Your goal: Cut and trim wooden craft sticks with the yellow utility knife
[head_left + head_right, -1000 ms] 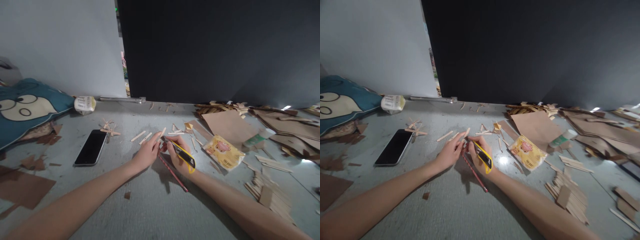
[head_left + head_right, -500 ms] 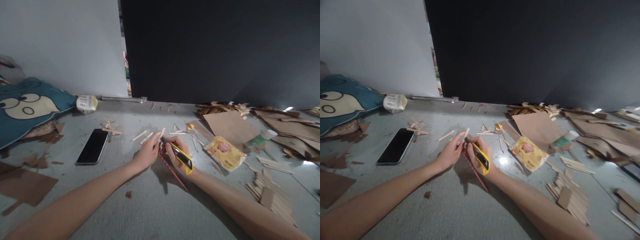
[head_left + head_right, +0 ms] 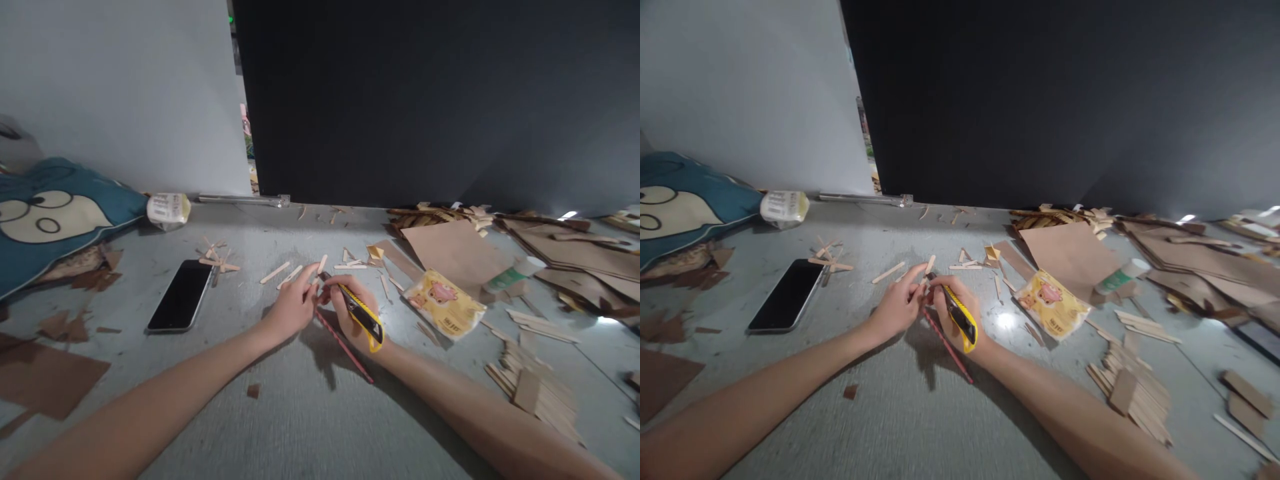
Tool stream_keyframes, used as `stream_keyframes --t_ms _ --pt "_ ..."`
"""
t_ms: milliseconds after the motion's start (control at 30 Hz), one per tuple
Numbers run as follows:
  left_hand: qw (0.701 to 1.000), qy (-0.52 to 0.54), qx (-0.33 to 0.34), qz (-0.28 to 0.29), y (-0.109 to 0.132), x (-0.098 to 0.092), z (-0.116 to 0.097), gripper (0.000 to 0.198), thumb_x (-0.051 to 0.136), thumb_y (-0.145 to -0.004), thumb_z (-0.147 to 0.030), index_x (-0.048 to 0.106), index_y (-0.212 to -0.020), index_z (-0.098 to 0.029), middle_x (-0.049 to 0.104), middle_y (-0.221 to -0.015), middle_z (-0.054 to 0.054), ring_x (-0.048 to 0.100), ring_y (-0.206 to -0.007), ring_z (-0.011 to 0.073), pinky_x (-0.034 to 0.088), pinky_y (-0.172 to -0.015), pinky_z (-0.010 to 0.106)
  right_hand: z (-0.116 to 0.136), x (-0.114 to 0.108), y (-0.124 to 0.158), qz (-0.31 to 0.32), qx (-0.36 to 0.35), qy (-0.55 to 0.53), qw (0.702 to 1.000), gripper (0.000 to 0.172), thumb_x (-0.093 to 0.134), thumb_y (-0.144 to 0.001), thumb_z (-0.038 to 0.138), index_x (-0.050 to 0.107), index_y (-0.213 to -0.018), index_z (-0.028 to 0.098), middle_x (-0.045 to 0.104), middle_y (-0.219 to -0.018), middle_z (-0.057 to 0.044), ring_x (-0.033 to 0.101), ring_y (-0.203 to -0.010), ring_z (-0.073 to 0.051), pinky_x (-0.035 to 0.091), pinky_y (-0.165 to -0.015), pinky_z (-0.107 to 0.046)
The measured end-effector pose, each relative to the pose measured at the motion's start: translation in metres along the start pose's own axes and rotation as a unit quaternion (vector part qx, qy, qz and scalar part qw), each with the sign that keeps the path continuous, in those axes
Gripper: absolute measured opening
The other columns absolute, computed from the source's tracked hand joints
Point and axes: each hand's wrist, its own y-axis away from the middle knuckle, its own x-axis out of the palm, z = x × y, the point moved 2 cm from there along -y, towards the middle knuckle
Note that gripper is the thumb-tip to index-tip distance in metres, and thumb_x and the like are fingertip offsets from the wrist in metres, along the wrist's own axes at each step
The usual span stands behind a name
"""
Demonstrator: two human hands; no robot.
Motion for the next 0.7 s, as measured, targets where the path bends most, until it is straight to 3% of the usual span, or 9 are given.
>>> stream_keyframes --t_ms 100,233,467,700 --pt "1.0 0.002 0.0 0.019 0.003 0.002 0.001 0.048 0.046 -0.104 -0.033 0.052 -0.15 -0.019 0.058 -0.061 -0.005 0.051 -0.051 0.0146 0.039 -0.057 0.026 -0.002 -0.008 -0.008 -0.055 -0.023 0.014 0.998 0.02 0.052 -0.106 0.035 0.066 -0.096 0.025 0.073 -0.075 0.0 0.072 -0.069 -0.017 0.056 -0.071 -0.031" --pt "0.991 0.085 -0.084 -0.061 0.001 -0.002 0.009 0.057 0.049 -0.103 -0.04 0.037 -0.153 -0.015 0.061 -0.062 -0.006 0.051 -0.046 0.0133 0.04 -0.053 0.025 -0.003 -0.014 -0.009 -0.118 -0.07 0.012 0.99 0.017 0.053 -0.106 0.034 0.067 -0.099 0.025 0.072 -0.074 0.001 0.07 -0.071 -0.018 0.056 -0.077 -0.034" --pt "0.978 0.198 -0.07 -0.002 -0.003 -0.004 0.009 0.051 0.052 -0.099 -0.066 0.049 -0.119 -0.019 0.059 -0.061 -0.007 0.05 -0.045 0.0101 0.038 -0.048 0.022 -0.003 -0.012 -0.006 -0.052 -0.016 0.007 0.999 0.022 0.054 -0.106 0.041 0.069 -0.101 0.025 0.072 -0.073 0.0 0.07 -0.067 -0.018 0.057 -0.073 -0.032" --pt "0.971 0.225 -0.075 0.009 0.0 -0.005 0.003 0.058 0.056 -0.096 -0.072 0.049 -0.119 -0.02 0.058 -0.058 -0.009 0.048 -0.044 0.01 0.036 -0.047 0.022 -0.012 -0.009 0.003 0.027 -0.008 -0.059 0.998 0.023 0.058 -0.106 0.041 0.064 -0.122 0.026 0.076 -0.083 -0.001 0.074 -0.07 -0.017 0.059 -0.07 -0.032"
